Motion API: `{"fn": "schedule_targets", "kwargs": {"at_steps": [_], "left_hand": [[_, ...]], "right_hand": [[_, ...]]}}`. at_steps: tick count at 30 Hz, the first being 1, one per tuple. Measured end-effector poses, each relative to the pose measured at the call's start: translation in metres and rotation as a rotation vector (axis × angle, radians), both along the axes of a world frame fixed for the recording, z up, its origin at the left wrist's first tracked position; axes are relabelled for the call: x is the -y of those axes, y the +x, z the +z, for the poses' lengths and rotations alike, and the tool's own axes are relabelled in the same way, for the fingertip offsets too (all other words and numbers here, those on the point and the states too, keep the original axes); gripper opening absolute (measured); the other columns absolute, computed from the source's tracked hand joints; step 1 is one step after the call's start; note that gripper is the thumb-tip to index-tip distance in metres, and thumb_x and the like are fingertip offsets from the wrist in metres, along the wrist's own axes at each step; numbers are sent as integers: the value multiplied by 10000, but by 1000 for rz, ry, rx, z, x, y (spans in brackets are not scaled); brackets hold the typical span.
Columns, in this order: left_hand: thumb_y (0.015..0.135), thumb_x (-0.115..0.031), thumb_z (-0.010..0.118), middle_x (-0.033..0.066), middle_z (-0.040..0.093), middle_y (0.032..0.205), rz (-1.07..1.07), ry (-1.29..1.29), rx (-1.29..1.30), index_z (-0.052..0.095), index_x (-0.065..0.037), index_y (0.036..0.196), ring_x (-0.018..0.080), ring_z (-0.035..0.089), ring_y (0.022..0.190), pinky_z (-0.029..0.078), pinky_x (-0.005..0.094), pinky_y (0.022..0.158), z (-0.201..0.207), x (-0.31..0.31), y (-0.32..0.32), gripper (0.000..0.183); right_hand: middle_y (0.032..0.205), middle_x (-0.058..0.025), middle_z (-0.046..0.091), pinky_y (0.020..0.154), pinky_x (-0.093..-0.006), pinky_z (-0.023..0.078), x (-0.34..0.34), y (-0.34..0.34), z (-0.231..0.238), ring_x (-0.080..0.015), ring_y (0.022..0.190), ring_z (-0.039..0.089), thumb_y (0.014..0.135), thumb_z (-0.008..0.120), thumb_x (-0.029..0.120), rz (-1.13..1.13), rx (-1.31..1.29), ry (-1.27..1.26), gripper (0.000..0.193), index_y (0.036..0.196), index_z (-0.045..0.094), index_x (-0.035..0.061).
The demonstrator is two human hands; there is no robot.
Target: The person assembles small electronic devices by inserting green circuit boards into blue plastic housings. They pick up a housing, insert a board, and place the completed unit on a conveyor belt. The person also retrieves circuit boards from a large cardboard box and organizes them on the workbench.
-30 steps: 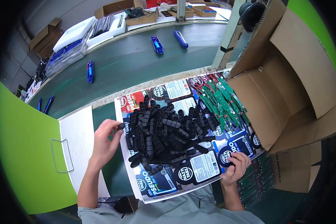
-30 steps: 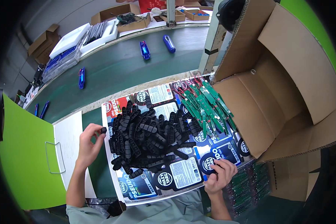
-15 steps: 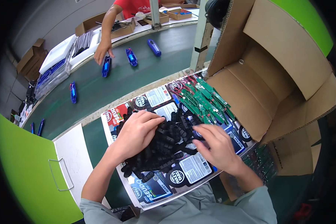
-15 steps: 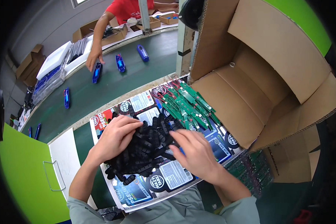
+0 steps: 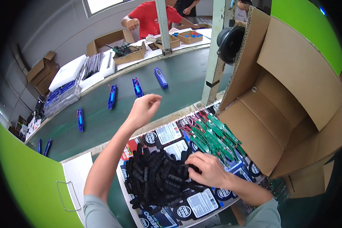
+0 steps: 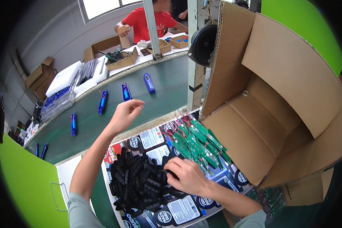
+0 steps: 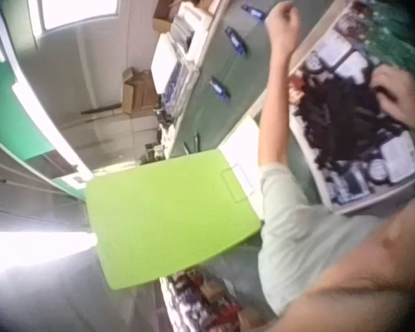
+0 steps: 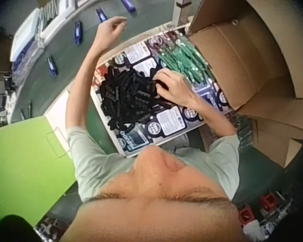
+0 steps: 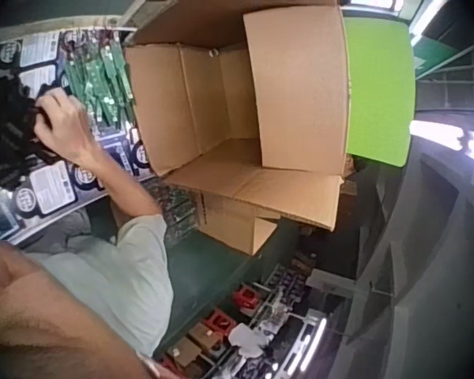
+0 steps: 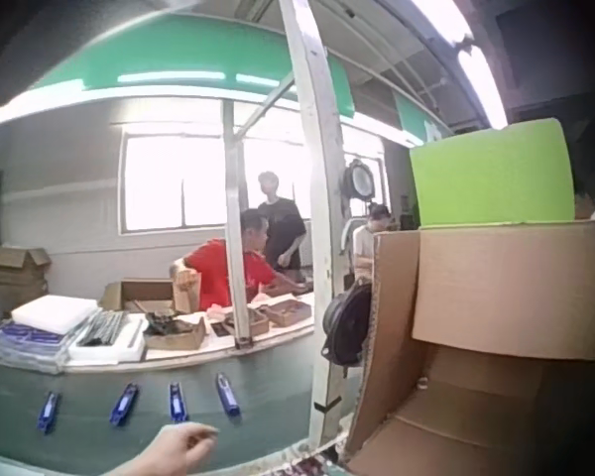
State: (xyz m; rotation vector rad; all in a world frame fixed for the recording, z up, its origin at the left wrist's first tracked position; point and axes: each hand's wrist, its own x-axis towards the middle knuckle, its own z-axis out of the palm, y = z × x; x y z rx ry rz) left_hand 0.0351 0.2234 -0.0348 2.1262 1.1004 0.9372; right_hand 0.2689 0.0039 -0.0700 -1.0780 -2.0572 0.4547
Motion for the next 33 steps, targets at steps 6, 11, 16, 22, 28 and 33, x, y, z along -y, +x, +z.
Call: {"fn": "schedule_targets", "kwargs": {"at_steps": [6, 11, 16, 22, 28, 33], "left_hand": [[930, -366, 655, 244, 629, 1196, 488, 68, -370, 574, -1, 1299, 411, 632, 1120, 507, 498, 971, -37, -130, 49, 525], [872, -395, 702, 283, 545, 1277, 628, -12, -478, 545, -7, 1311, 454, 584, 1174, 511, 529, 973, -34, -167, 92, 607], [819, -178, 620, 312, 640, 1181, 567, 42, -543, 660, 30, 1120, 460, 629, 1119, 511, 519, 979, -69, -193, 37, 368], [896, -20, 533, 57, 664, 895, 128, -338, 35, 629, 58, 1222, 119, 619, 767, 514, 271, 707, -10, -74, -16, 349], [935, -14, 578, 167, 680, 1176, -60, -431, 337, 526, 62, 1290, 142, 672, 886, 552, 288, 801, 38, 105, -25, 367], [953, 22, 574, 128, 665, 1092, -52, -510, 608, 515, 61, 1303, 163, 688, 923, 591, 306, 808, 36, 178, -41, 357]], "right_hand": [[889, -113, 709, 623, -330, 559, -1, 3, -5, -241, 696, 691, 735, 733, 32, 11, -306, -127, 190, 895, 635, 6], [852, -94, 741, 532, -222, 516, 0, 7, -1, -106, 584, 656, 693, 740, -34, -20, -418, -61, 271, 948, 653, -12], [862, -93, 708, 565, -263, 515, -10, 12, 9, -144, 640, 646, 803, 720, -13, -94, -487, -190, 218, 1019, 728, 9], [1039, -68, 641, 713, -216, 526, -15, 21, 7, -86, 844, 641, 924, 642, -39, -143, -903, -486, 214, 1137, 627, -33], [972, -95, 664, 687, -256, 551, -23, 28, 1, -137, 814, 680, 948, 617, -17, -177, -1027, -480, 175, 1119, 583, -30], [1056, -164, 643, 776, -356, 627, -21, 12, 30, -245, 838, 710, 1023, 443, 10, -108, -1123, -562, 142, 1164, 433, 13]]}}
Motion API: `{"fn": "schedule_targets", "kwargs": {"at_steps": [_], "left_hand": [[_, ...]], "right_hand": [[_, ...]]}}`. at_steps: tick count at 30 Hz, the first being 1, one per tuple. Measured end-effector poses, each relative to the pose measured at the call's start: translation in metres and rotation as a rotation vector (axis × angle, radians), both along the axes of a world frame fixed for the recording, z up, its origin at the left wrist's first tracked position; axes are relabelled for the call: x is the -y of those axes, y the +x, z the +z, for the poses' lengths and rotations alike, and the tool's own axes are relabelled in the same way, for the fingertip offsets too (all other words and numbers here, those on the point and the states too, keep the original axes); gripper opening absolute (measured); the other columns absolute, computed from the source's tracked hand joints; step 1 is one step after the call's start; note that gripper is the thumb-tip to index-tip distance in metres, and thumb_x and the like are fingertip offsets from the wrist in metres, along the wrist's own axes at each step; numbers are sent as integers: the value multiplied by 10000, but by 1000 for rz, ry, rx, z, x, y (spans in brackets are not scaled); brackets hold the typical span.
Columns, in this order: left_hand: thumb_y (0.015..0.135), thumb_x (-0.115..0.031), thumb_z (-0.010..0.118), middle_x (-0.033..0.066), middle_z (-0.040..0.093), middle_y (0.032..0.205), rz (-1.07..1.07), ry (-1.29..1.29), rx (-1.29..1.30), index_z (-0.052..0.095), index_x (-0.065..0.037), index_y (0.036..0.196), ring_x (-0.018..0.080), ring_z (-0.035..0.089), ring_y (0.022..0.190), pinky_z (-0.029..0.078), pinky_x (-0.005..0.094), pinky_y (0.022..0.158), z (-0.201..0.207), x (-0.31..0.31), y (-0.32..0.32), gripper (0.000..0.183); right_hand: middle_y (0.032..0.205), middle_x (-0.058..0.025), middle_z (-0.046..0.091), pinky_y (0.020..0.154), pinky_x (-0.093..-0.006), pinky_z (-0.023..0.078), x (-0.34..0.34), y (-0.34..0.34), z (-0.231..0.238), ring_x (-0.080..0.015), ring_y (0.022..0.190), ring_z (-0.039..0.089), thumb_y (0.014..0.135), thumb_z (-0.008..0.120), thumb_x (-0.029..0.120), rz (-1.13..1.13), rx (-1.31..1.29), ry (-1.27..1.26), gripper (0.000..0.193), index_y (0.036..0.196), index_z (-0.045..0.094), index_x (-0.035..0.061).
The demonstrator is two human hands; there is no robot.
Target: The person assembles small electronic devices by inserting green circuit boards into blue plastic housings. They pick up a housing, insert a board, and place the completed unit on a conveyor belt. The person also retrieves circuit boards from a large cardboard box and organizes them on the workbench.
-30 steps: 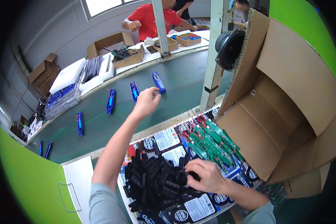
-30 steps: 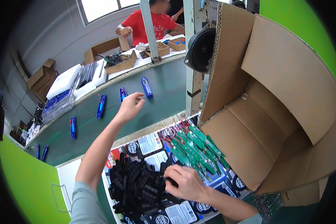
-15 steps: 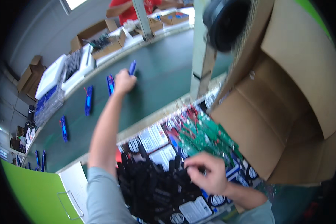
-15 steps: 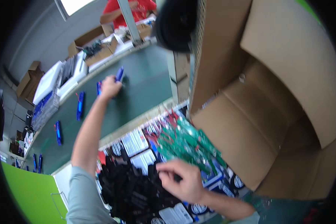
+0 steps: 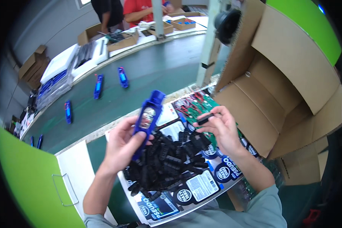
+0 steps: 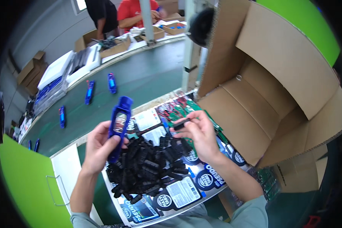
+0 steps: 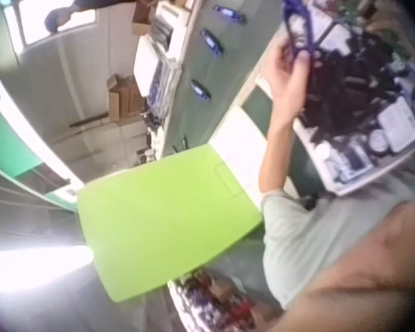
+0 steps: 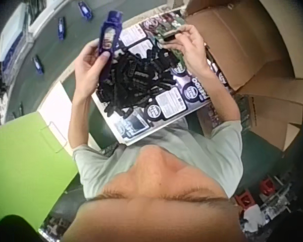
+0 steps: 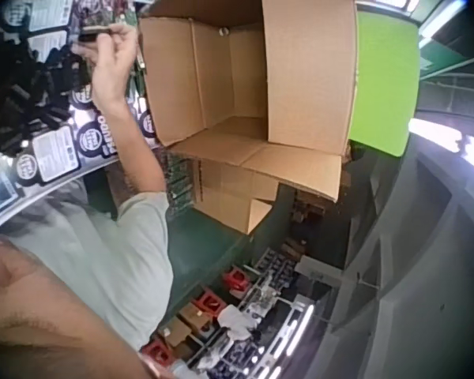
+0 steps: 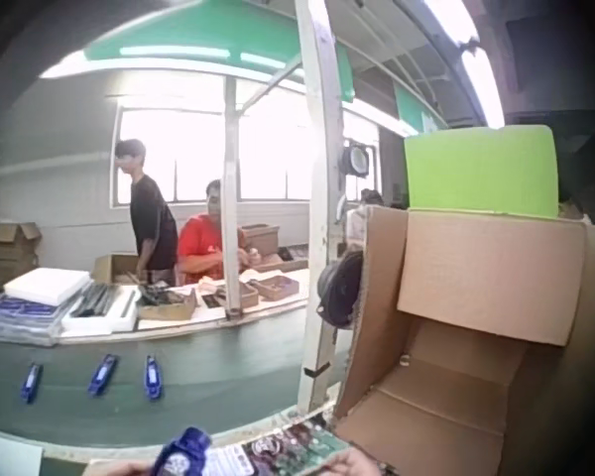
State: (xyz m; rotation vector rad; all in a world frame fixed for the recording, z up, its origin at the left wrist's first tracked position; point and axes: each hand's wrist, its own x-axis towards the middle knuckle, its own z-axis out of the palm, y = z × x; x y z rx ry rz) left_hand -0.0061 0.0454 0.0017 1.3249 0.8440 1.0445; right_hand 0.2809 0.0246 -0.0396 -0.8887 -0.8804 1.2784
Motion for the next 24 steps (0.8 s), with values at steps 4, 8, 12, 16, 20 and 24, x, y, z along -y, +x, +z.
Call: {"fn": "schedule_targets", "kwargs": {"at_steps": [4, 8, 12, 16, 20, 24], "left_hand": [[961, -9, 621, 115, 663, 1107, 13, -23, 67, 535, 72, 1319, 161, 685, 937, 596, 304, 820, -10, 11, 0, 378], [964, -9, 621, 111, 661, 1142, 71, -39, 39, 523, 77, 1344, 157, 684, 948, 594, 291, 824, -25, 13, -8, 402], [965, -8, 619, 112, 660, 1157, 50, -19, 24, 526, 61, 1345, 156, 685, 961, 593, 293, 835, -34, 11, -11, 397], [974, -14, 610, 105, 667, 1163, 58, -31, 18, 531, 58, 1338, 152, 686, 974, 592, 291, 845, -35, 8, -10, 379], [977, -10, 603, 110, 672, 1159, 69, -2, 14, 541, 62, 1330, 147, 685, 993, 591, 291, 853, -38, 6, -11, 365], [973, -5, 607, 107, 678, 1150, 70, 25, 15, 553, 68, 1318, 139, 680, 1011, 587, 281, 860, -36, 7, -6, 357]], "right_hand": [[1015, -86, 584, 691, -291, 590, 10, -5, 20, -150, 813, 662, 1050, 442, 66, 18, 258, 82, 246, 1275, 520, 5], [934, -29, 595, 665, -233, 484, 11, -22, 36, -82, 765, 586, 994, 583, 30, 50, 649, 249, 264, 1256, 612, 8], [971, -60, 648, 723, -250, 493, 8, -38, 47, -98, 868, 604, 897, 677, -34, 69, 795, 315, 162, 1055, 703, -11], [946, -101, 681, 722, -288, 519, -6, -61, 58, -178, 793, 666, 863, 698, -29, -64, 968, 691, 145, 1008, 703, -33], [917, -116, 679, 744, -342, 540, -5, -86, 65, -221, 816, 683, 843, 715, -19, -18, 876, 445, 118, 960, 702, -26], [918, -134, 677, 752, -396, 555, -18, -98, 61, -281, 829, 684, 793, 741, -13, -122, 1025, 815, 148, 936, 704, -20]]}}
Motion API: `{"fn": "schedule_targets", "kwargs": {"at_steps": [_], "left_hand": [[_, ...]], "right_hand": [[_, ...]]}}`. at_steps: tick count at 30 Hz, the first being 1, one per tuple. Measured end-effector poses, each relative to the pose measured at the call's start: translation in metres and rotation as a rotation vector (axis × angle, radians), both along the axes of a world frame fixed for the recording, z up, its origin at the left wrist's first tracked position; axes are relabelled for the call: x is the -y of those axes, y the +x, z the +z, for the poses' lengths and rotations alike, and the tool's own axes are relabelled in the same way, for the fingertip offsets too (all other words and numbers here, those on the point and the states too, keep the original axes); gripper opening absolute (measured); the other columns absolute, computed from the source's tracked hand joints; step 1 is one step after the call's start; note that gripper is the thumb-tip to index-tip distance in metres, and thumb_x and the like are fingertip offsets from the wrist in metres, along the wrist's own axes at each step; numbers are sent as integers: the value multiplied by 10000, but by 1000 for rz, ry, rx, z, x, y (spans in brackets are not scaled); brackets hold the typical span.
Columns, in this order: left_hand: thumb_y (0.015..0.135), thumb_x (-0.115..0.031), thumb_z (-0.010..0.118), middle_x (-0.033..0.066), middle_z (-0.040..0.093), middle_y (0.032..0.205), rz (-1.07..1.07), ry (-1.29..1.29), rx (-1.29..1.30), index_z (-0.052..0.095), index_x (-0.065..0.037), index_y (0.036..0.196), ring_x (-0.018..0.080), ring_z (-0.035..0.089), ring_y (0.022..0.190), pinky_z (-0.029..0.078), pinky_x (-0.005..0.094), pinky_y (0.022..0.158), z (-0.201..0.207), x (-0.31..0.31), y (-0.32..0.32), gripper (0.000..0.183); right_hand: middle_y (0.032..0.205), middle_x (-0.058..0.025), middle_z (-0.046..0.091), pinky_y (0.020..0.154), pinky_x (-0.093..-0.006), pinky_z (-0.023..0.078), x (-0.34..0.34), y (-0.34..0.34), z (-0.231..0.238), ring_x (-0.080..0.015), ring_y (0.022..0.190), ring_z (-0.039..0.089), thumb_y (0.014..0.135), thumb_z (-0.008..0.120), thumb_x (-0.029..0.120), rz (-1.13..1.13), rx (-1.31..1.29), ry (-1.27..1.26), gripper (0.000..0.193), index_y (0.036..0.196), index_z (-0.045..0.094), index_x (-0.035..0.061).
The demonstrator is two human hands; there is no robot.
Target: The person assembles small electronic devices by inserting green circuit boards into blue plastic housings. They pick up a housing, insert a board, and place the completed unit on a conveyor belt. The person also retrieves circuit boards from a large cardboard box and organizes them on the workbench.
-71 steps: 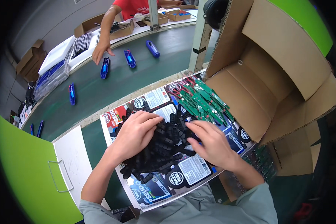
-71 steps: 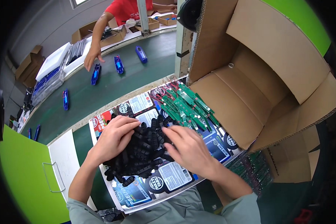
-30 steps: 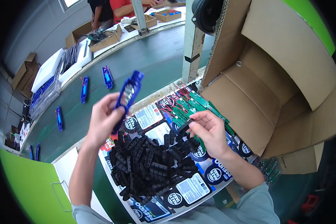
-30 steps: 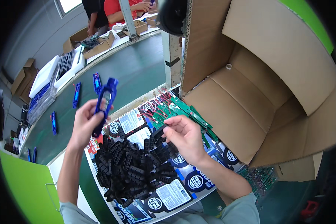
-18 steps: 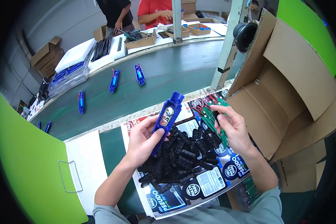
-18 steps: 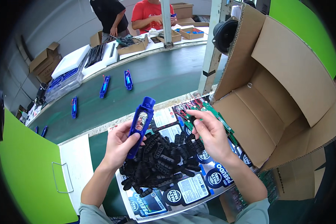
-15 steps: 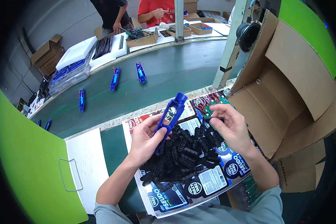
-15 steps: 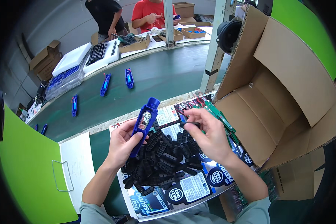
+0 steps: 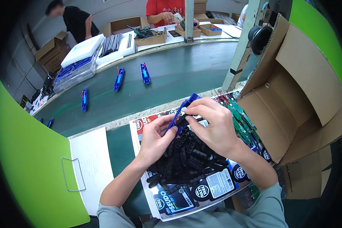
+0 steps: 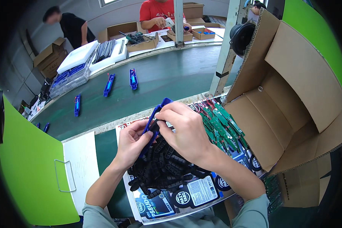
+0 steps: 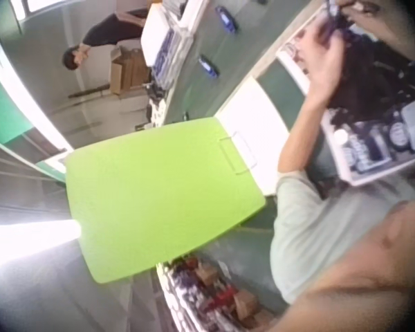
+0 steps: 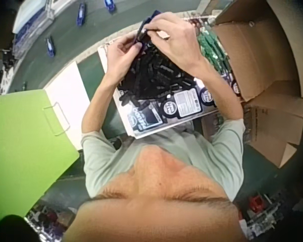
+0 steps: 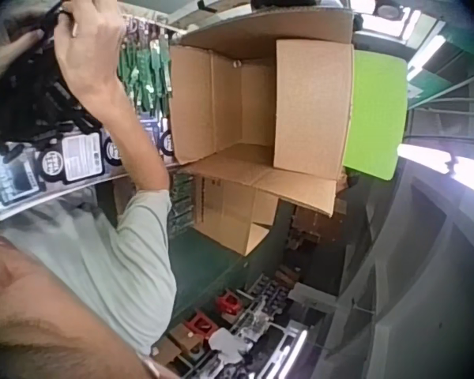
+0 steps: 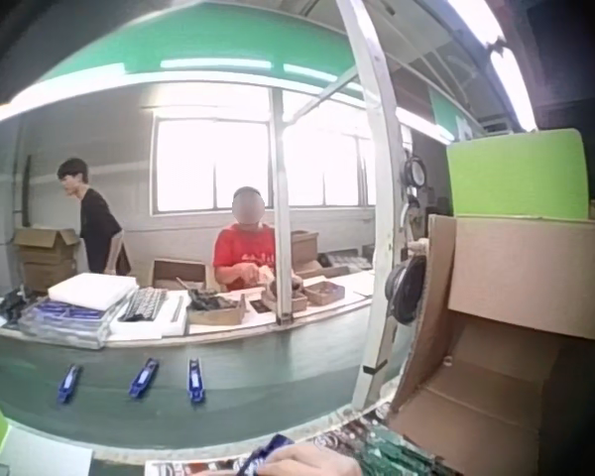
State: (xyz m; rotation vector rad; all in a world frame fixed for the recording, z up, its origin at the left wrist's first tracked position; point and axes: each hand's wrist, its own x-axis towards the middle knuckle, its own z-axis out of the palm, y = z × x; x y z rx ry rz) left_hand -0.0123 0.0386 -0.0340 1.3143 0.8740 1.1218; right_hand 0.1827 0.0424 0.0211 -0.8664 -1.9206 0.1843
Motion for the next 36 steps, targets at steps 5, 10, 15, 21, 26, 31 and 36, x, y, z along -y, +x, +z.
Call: {"fn": "schedule_targets", "kwargs": {"at_steps": [5, 10, 15, 21, 26, 31, 36], "left_hand": [[949, -21, 651, 89, 686, 1116, 22, 18, -5, 611, 84, 1244, 109, 657, 996, 559, 260, 855, 8, 4, 5, 316], [916, -9, 683, 79, 702, 940, 171, 129, -155, 687, 61, 1103, 110, 668, 848, 553, 266, 741, 3, 3, 13, 201], [838, 35, 723, 89, 647, 818, 327, 686, -489, 709, 36, 1046, 133, 600, 688, 482, 259, 630, 8, 6, 14, 209], [936, -8, 670, 42, 655, 911, 156, 284, -295, 651, 35, 1204, 87, 634, 739, 500, 215, 623, 11, 10, 15, 272], [973, -59, 645, 88, 690, 1009, 91, 20, -70, 586, 43, 1310, 97, 667, 744, 518, 210, 592, 11, 11, -5, 357], [974, -37, 621, 114, 673, 1022, 81, -2, -63, 560, 63, 1335, 128, 672, 728, 542, 236, 579, 14, 15, -11, 381], [979, -39, 611, 116, 656, 1033, 53, -10, -66, 563, 64, 1316, 136, 668, 743, 546, 245, 577, 15, 15, -4, 356]], "right_hand": [[909, -108, 592, 770, -422, 498, -1, -6, -5, -295, 866, 605, 736, 765, 9, -136, 111, 92, 150, 869, 695, 10], [966, -91, 539, 810, -420, 419, 6, -9, -6, -296, 922, 560, 700, 806, 62, -318, 144, 147, 289, 930, 631, 63], [1047, -113, 588, 870, -452, 399, 3, 13, 7, -330, 1005, 579, 663, 873, 153, -313, 94, -77, 491, 1065, 603, 74], [968, -66, 614, 775, -302, 491, -1, 40, 10, -143, 850, 609, 757, 851, 130, -97, -67, -257, 464, 1148, 632, 10], [803, -99, 649, 651, -351, 505, 17, 97, -21, -212, 678, 627, 875, 735, 143, -249, 112, -353, 212, 1021, 678, 0], [821, -114, 665, 626, -393, 497, 49, 133, -61, -282, 675, 640, 880, 722, 131, -282, 280, -479, 162, 986, 686, 14], [834, -132, 674, 705, -423, 509, 46, 148, -67, -321, 733, 675, 874, 721, 128, -462, 209, -415, 150, 962, 686, 12]]}}
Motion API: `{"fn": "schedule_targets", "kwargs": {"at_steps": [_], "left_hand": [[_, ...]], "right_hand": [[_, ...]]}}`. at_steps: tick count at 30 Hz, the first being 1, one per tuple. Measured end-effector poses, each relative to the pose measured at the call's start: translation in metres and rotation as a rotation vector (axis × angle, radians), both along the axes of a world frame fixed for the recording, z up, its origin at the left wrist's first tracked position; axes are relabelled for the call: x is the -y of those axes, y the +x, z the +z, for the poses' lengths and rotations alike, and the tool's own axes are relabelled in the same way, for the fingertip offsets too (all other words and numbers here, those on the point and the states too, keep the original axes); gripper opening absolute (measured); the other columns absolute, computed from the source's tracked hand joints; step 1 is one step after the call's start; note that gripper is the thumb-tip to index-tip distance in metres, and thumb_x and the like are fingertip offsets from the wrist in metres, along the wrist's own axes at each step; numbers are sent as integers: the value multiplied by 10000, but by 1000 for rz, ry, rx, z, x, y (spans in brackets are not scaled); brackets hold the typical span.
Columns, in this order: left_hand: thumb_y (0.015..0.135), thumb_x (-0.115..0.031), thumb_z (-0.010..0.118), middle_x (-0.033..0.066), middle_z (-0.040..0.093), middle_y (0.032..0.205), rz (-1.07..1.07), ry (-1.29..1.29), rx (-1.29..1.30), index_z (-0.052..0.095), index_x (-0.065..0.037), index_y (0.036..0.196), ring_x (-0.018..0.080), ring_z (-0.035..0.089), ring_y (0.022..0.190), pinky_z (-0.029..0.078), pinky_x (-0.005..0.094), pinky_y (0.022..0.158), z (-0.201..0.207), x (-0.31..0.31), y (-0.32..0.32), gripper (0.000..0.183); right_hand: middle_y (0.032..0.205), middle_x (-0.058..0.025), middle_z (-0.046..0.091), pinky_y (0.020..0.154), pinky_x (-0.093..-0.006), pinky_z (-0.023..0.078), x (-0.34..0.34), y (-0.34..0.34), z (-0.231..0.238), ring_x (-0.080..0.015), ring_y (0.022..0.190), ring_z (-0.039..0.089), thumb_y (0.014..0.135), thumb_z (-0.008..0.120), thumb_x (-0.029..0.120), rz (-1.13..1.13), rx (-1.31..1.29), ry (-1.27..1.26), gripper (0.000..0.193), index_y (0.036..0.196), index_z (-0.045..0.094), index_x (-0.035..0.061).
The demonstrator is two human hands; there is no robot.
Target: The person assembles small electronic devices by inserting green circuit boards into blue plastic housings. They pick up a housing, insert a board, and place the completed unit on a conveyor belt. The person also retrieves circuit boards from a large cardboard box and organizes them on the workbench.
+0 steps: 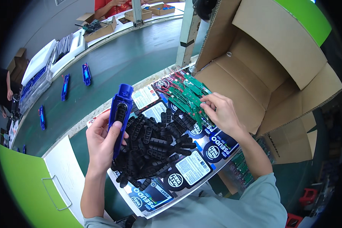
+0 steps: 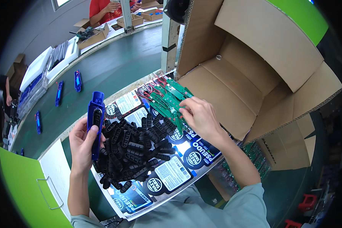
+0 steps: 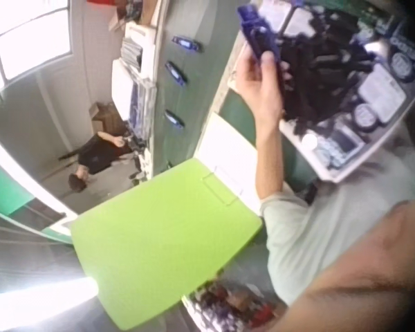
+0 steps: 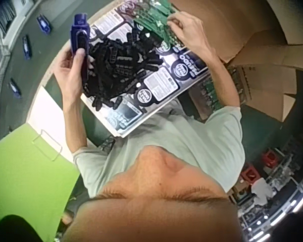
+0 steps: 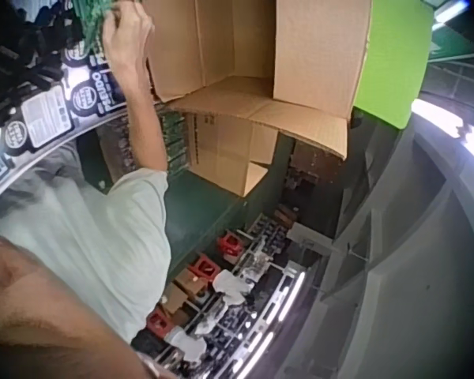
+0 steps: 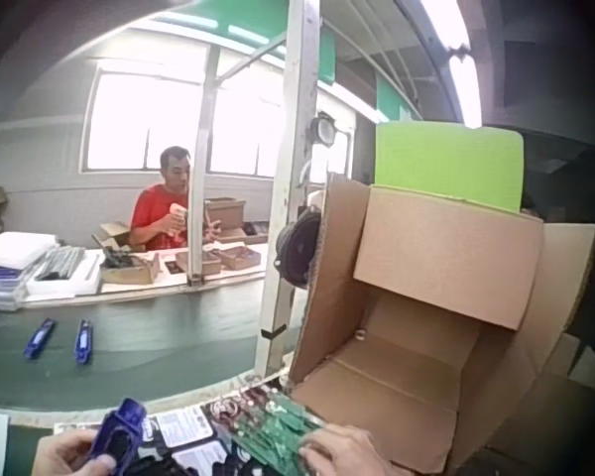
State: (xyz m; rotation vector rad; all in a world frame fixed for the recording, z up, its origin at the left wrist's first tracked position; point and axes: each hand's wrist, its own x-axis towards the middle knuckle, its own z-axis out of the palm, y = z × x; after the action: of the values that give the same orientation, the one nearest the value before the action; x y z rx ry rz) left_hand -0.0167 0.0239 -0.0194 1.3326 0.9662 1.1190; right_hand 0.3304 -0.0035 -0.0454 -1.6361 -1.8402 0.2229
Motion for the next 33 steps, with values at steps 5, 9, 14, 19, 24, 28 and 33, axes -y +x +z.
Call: {"fn": "schedule_targets", "kwargs": {"at_steps": [5, 9, 14, 19, 24, 28, 33], "left_hand": [[982, -71, 631, 82, 660, 987, -18, -44, 19, 580, 38, 1277, 120, 661, 732, 548, 241, 583, -3, -1, 8, 319], [975, -76, 640, 82, 659, 964, -32, -38, 20, 573, 51, 1298, 129, 660, 726, 551, 247, 580, -3, -1, 13, 353], [990, -76, 627, 86, 664, 1017, -16, -49, 30, 567, 39, 1294, 115, 664, 761, 548, 235, 598, -4, 5, 9, 331], [989, -62, 622, 89, 662, 1010, -42, -28, 46, 565, 55, 1289, 119, 664, 753, 550, 240, 595, -2, 5, 12, 327], [990, -52, 617, 87, 667, 1016, -67, -30, 75, 566, 51, 1297, 120, 665, 751, 556, 243, 598, -2, 3, 15, 328], [996, -87, 625, 76, 675, 1026, -76, -79, 69, 572, 24, 1299, 118, 673, 783, 565, 242, 617, -4, 6, 9, 327], [1004, -118, 626, 97, 676, 1072, -200, -150, 222, 576, 4, 1290, 143, 686, 860, 590, 259, 653, 9, 14, 20, 315]], "right_hand": [[961, -172, 659, 783, -473, 506, -15, -7, -1, -376, 901, 653, 857, 724, 136, 39, 66, 70, 213, 1023, 688, 7], [950, -169, 652, 786, -472, 503, -28, -6, -10, -378, 889, 649, 856, 713, 112, 39, 104, 19, 242, 1072, 679, 6], [879, -139, 627, 716, -425, 492, -29, -7, 5, -291, 799, 642, 841, 704, 81, 49, -19, -71, 283, 1105, 660, -10], [887, -98, 650, 661, -345, 498, -21, -3, 36, -167, 695, 621, 853, 699, 76, 116, -243, -36, 308, 1135, 633, -27], [1052, -81, 690, 698, -277, 541, -27, -7, 47, -82, 780, 642, 914, 684, 38, 286, -695, -148, 313, 1199, 583, -43], [1051, -78, 677, 715, -246, 537, -28, -21, 47, -90, 897, 641, 912, 701, 38, 297, -862, -259, 294, 1171, 575, -15], [985, -66, 646, 626, -209, 493, -29, -40, 49, -103, 797, 641, 883, 744, 30, 413, -1106, -296, 350, 1145, 512, 32]]}}
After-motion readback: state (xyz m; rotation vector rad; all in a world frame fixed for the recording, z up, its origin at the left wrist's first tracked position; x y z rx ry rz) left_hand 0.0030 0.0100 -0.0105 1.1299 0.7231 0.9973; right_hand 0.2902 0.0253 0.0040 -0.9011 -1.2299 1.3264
